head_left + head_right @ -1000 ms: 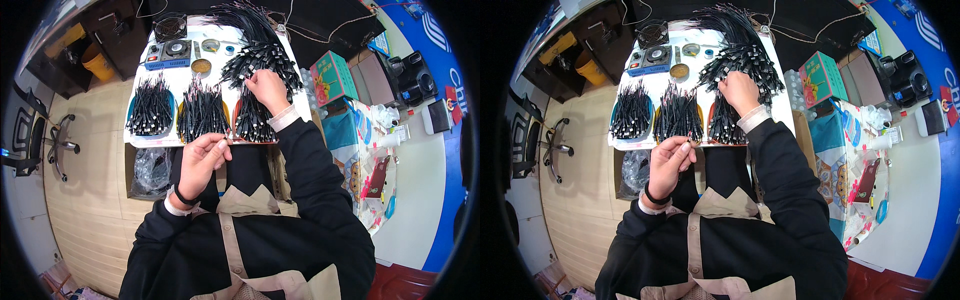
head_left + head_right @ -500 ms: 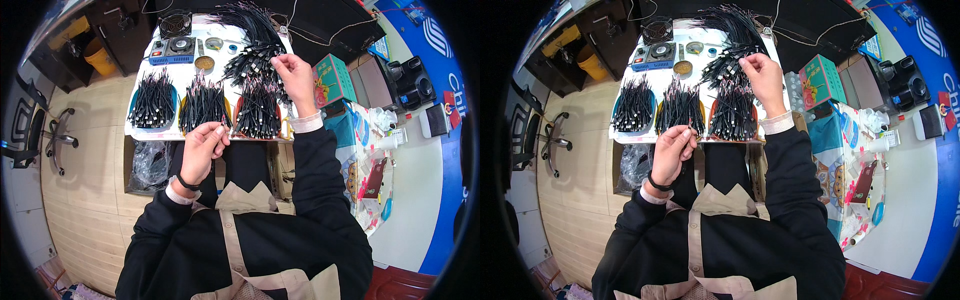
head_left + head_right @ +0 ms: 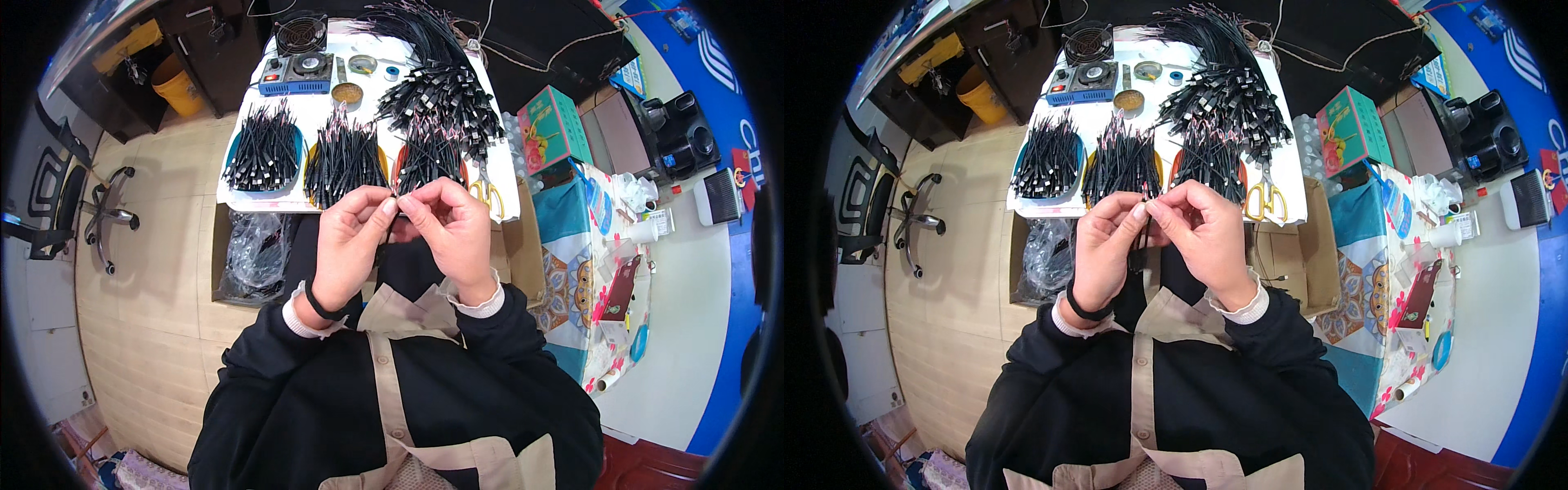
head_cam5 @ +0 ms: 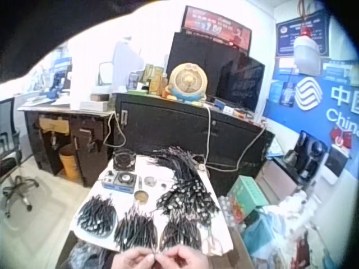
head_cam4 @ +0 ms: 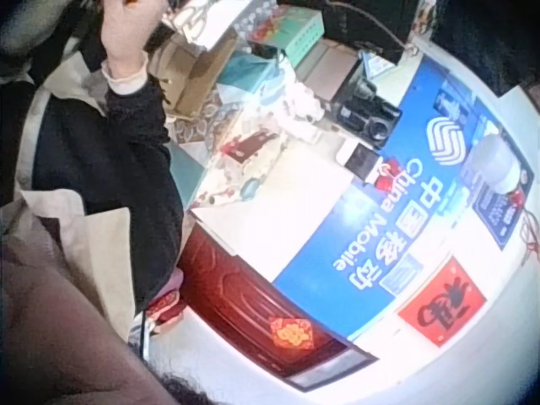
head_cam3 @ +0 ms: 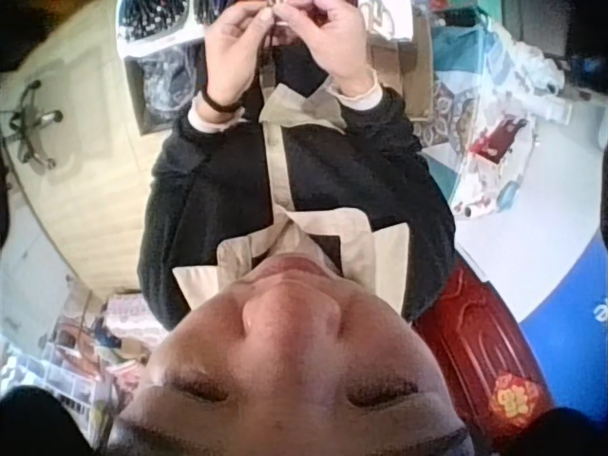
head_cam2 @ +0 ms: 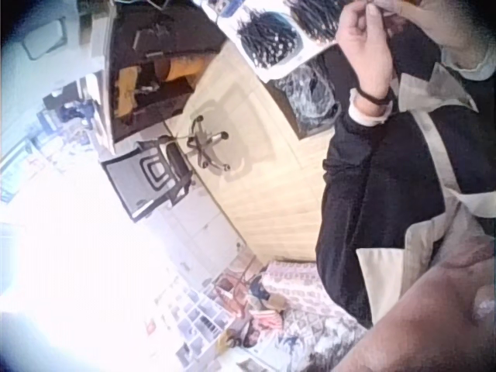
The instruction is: The person repeatedly picks black cables from trays, strips the ends, and inserts small white connectors into the exposed wires. They place finished cables into a separate tray on the table. The process is repeated continuously throughout the clip.
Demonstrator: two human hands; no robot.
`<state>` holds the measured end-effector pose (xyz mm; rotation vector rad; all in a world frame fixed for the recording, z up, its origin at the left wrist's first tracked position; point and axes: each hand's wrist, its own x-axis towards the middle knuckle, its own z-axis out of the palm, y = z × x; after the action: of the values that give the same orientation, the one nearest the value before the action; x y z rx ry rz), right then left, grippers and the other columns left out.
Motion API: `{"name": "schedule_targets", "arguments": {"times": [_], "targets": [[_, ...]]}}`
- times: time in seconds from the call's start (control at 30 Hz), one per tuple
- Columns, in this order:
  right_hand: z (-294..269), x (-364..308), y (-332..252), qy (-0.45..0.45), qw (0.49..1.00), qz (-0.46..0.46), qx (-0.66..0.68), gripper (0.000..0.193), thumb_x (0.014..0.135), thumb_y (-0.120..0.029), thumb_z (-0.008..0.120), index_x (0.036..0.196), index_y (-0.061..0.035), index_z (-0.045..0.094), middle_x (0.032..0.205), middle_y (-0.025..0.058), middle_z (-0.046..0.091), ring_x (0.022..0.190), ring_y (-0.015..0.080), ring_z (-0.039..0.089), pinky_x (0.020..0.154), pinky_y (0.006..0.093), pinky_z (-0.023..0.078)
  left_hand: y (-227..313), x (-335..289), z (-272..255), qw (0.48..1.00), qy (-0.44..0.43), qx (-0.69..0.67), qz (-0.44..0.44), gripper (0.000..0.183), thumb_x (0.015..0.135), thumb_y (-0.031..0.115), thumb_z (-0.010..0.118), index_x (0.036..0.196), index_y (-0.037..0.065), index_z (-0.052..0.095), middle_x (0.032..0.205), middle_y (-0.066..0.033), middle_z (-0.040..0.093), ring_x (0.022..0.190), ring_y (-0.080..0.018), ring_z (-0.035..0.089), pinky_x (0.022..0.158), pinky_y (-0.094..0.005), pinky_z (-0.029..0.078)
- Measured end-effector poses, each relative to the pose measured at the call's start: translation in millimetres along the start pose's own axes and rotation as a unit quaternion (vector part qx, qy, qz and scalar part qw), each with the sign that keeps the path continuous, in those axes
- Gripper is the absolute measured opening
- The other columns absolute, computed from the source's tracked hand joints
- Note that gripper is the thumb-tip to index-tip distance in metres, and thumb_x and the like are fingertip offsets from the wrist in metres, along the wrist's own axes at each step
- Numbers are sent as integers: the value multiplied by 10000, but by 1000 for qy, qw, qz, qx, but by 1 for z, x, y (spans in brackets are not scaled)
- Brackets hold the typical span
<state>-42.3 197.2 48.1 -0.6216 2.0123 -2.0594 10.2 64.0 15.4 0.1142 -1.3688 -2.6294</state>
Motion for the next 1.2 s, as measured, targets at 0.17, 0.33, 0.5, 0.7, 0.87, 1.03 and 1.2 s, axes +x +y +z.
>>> {"name": "schedule_targets", "arguments": {"times": [0.17, 0.33, 0.5, 0.7, 0.87, 1.03, 1.2], "targets": [[0, -8, -3, 0, 1000, -29, 10, 99, 898, -69, 695, 910, 8, 634, 779, -3, 630, 676, 28, 554, 607, 176, 443, 7, -10, -3, 999, -39, 3, 9, 149, 977, 74, 569, 1077, -33, 596, 808, -69, 658, 578, -35, 491, 514, -163, 373], [-4, -13, -10, 0, 999, -30, 45, 85, 897, -54, 691, 924, 7, 637, 825, 5, 638, 717, 37, 563, 646, 189, 455, 13, -20, -2, 999, -44, 19, 8, 152, 975, 75, 572, 1077, -33, 598, 791, -75, 654, 559, -26, 451, 509, -163, 359], [6, -25, -9, 27, 996, -74, -36, 62, 899, -29, 679, 927, 6, 637, 850, 20, 659, 768, 57, 593, 690, 208, 485, 8, -28, 9, 977, -6, 183, 106, 150, 976, 86, 576, 1043, -35, 632, 783, -42, 644, 601, -21, 495, 541, -161, 381], [-7, -22, -3, -57, 956, 133, 254, 93, 936, -129, 646, 961, -39, 638, 829, 8, 631, 628, 14, 479, 506, 154, 326, 14, -28, 2, 997, -60, 51, 10, 158, 976, 93, 571, 1048, -33, 634, 725, -9, 600, 540, -5, 416, 478, -168, 292], [-14, -22, 8, -113, 915, 163, 351, 108, 932, -148, 653, 970, -50, 628, 843, 7, 613, 667, 32, 507, 515, 150, 337, 18, -27, -1, 982, -99, -107, -119, 154, 979, 94, 561, 1047, -28, 626, 698, -5, 577, 505, -3, 340, 448, -182, 211], [-3, -26, 6, -38, 965, 2, 261, 81, 888, -32, 685, 946, -26, 627, 876, 37, 641, 752, 66, 596, 622, 187, 458, 16, -29, 3, 983, -103, -106, -104, 158, 979, 90, 562, 1065, -26, 626, 729, -39, 617, 509, -19, 372, 461, -175, 265], [9, -33, 9, 72, 984, -147, 64, 69, 876, 34, 676, 914, -1, 630, 881, 57, 659, 742, 75, 605, 661, 215, 499, 5, -33, 11, 969, -29, 211, 127, 185, 969, 85, 586, 1097, -35, 648, 797, -63, 669, 609, -35, 522, 524, -178, 393]]}}
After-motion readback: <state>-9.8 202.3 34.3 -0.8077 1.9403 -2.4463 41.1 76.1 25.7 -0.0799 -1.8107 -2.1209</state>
